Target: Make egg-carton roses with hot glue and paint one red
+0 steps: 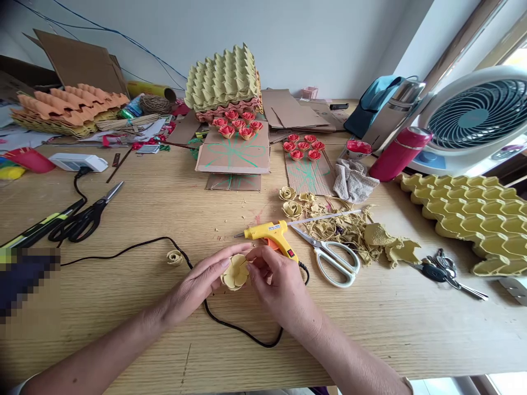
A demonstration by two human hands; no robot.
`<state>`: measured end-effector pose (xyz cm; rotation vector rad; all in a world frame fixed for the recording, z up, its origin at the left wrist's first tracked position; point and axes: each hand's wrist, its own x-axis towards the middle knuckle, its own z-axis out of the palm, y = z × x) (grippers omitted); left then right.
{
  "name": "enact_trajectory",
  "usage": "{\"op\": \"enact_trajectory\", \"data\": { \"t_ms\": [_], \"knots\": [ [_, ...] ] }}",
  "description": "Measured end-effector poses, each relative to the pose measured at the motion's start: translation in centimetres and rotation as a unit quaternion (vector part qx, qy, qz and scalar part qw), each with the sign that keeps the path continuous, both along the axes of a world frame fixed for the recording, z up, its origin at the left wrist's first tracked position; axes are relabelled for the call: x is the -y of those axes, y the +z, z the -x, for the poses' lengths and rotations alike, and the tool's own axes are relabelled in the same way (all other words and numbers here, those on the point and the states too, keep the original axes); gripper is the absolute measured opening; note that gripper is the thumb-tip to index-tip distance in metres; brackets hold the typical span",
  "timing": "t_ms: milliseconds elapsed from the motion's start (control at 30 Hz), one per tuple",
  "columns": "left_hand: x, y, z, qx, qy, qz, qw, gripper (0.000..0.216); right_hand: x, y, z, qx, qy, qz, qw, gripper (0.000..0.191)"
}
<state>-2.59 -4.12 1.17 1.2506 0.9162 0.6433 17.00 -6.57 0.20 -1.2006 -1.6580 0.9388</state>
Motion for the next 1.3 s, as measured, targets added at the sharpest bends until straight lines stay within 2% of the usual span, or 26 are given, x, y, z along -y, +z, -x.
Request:
{"op": "enact_trajectory", "data": {
  "t_ms": [200, 333, 467, 667, 800, 1300],
  "knots": [
    [-0.4, 0.2, 0.4, 0.004, -0.046, 0.055, 0.997, 0.052, 0.2, 0.1, -0.4, 0.085, -0.003, -0.091, 0.992, 0.013],
    [-0.6, 0.6, 0.2, -0.003, -0.038, 0.062, 0.997, 0.047, 0.4, 0.0, -0.6, 0.125, 0.001, -0.138, 0.982, 0.015],
    [-0.5, 0.8, -0.1, 0.016, -0.048, 0.064, 0.997, 0.039, 0.5, 0.1, -0.7, 0.112, 0.015, -0.132, 0.985, 0.015],
    [-0.3, -0.1, -0.1, 0.101, -0.010, 0.091, 0.991, 0.052, 0.5, 0.7, -0.8, 0.117, 0.024, -0.123, 0.985, 0.011],
    [-0.4, -0.3, -0.2, 0.138, -0.008, 0.125, 0.982, 0.046, 0.5, 0.8, -0.9, 0.121, 0.023, -0.121, 0.985, 0.011],
    [-0.3, -0.4, 0.0, 0.142, -0.002, 0.149, 0.979, 0.045, 0.5, 0.5, -1.2, 0.121, 0.035, -0.117, 0.985, 0.016]
  ]
}}
